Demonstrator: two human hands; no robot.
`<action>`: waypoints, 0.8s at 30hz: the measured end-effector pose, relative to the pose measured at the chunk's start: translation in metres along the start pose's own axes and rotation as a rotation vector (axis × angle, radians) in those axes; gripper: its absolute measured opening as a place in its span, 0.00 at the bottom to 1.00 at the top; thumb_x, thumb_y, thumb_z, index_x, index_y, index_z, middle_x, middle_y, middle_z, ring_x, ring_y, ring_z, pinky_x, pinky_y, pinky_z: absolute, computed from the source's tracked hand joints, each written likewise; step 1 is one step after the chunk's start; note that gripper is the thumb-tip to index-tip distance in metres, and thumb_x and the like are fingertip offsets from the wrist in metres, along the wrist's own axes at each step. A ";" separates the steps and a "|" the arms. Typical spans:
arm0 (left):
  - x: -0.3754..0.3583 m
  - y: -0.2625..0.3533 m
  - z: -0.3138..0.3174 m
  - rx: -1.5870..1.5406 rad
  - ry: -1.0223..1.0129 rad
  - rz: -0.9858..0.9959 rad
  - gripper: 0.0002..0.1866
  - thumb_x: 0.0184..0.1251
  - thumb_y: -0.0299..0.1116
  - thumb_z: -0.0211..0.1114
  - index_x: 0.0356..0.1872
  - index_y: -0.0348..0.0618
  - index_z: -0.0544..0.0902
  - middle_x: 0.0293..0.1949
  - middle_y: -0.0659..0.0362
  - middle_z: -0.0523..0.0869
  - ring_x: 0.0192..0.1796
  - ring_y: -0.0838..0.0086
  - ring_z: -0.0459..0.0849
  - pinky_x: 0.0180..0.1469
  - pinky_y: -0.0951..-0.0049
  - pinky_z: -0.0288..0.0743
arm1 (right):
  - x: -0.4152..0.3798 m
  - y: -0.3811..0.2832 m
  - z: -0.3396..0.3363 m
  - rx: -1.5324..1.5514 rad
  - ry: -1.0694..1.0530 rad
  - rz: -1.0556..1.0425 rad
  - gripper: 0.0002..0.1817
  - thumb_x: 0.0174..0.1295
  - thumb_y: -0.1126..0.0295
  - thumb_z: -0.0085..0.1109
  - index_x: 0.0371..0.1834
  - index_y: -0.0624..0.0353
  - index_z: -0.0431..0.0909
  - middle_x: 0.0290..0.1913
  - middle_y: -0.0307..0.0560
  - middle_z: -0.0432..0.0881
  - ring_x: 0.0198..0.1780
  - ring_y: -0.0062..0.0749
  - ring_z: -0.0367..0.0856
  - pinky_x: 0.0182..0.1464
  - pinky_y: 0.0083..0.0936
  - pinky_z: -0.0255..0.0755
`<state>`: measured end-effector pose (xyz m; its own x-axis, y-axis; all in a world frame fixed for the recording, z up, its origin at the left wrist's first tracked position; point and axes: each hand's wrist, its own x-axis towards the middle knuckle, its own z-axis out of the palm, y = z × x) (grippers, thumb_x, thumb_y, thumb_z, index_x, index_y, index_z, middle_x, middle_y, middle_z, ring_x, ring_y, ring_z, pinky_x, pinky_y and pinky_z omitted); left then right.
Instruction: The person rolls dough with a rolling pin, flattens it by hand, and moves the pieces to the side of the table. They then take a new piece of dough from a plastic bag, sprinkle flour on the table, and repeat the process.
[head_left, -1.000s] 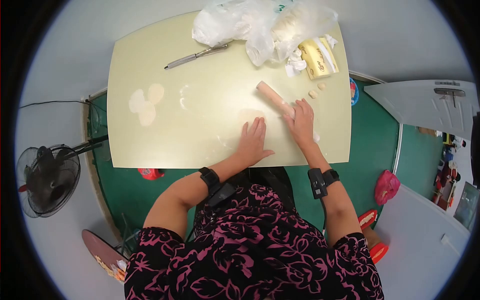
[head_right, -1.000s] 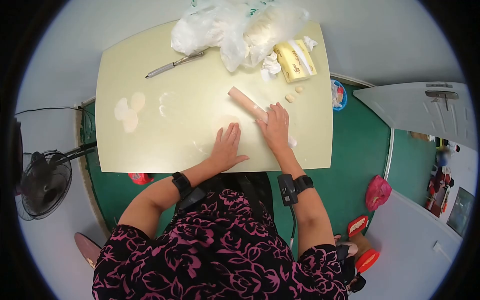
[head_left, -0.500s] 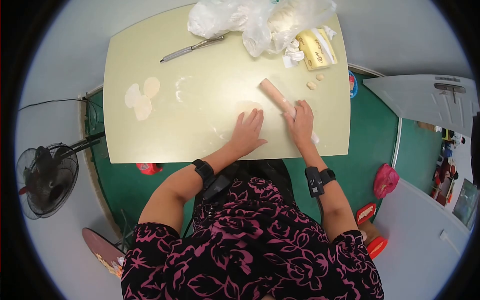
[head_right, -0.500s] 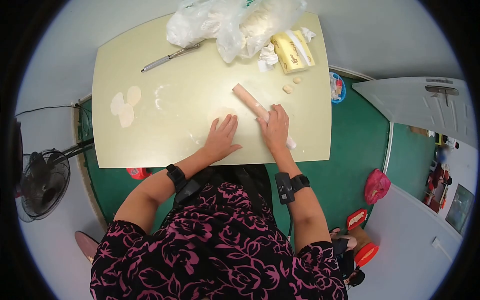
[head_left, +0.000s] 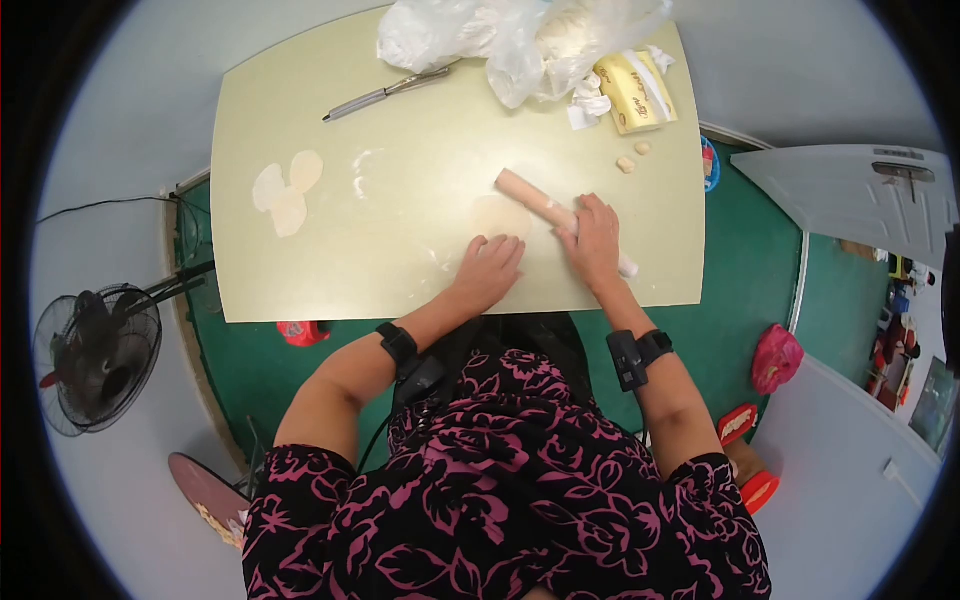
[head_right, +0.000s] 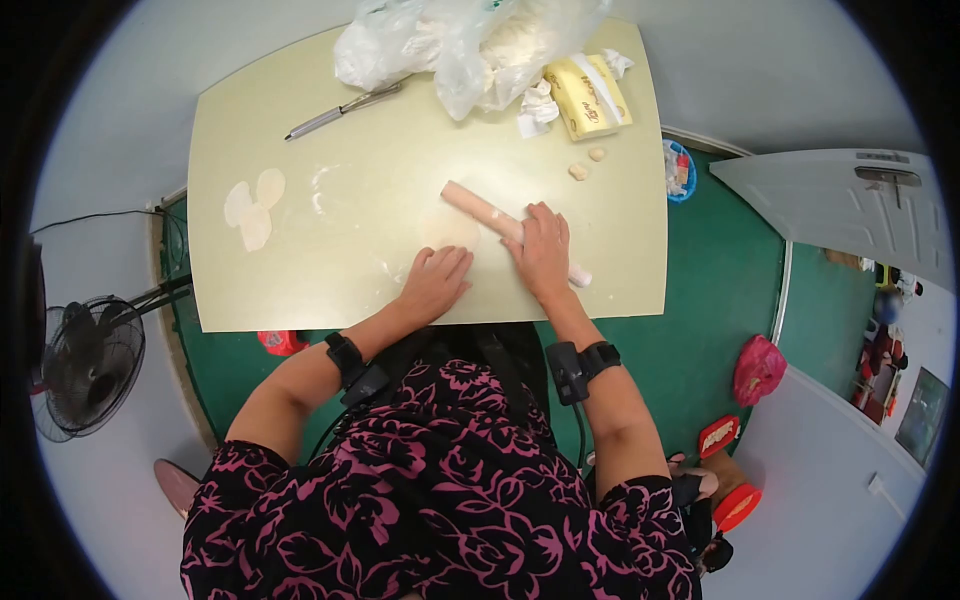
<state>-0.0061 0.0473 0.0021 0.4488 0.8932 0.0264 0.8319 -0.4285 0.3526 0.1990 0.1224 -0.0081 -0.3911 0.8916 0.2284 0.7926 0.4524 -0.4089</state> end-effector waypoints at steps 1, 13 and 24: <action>0.006 0.000 0.000 0.010 -0.022 -0.065 0.27 0.54 0.39 0.63 0.55 0.37 0.72 0.51 0.54 0.74 0.56 0.65 0.72 0.56 0.58 0.62 | 0.002 0.002 0.001 0.003 0.023 0.001 0.22 0.49 0.62 0.68 0.41 0.63 0.71 0.57 0.53 0.69 0.62 0.49 0.65 0.63 0.46 0.57; 0.032 -0.029 0.002 0.088 0.156 0.157 0.07 0.50 0.29 0.56 0.30 0.41 0.77 0.30 0.58 0.74 0.38 0.67 0.74 0.43 0.65 0.66 | -0.011 0.013 -0.002 -0.037 0.002 0.095 0.22 0.48 0.62 0.68 0.40 0.63 0.70 0.55 0.53 0.69 0.58 0.47 0.67 0.61 0.43 0.59; 0.038 -0.029 0.007 0.044 0.104 0.128 0.04 0.49 0.27 0.58 0.28 0.42 0.78 0.29 0.59 0.75 0.37 0.64 0.74 0.42 0.65 0.66 | -0.013 0.016 0.001 -0.081 0.035 0.102 0.22 0.48 0.62 0.68 0.41 0.63 0.70 0.56 0.52 0.69 0.57 0.47 0.68 0.62 0.43 0.60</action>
<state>-0.0106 0.0927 -0.0137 0.5178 0.8392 0.1661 0.7846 -0.5433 0.2987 0.2162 0.1179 -0.0182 -0.2916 0.9308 0.2205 0.8631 0.3554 -0.3588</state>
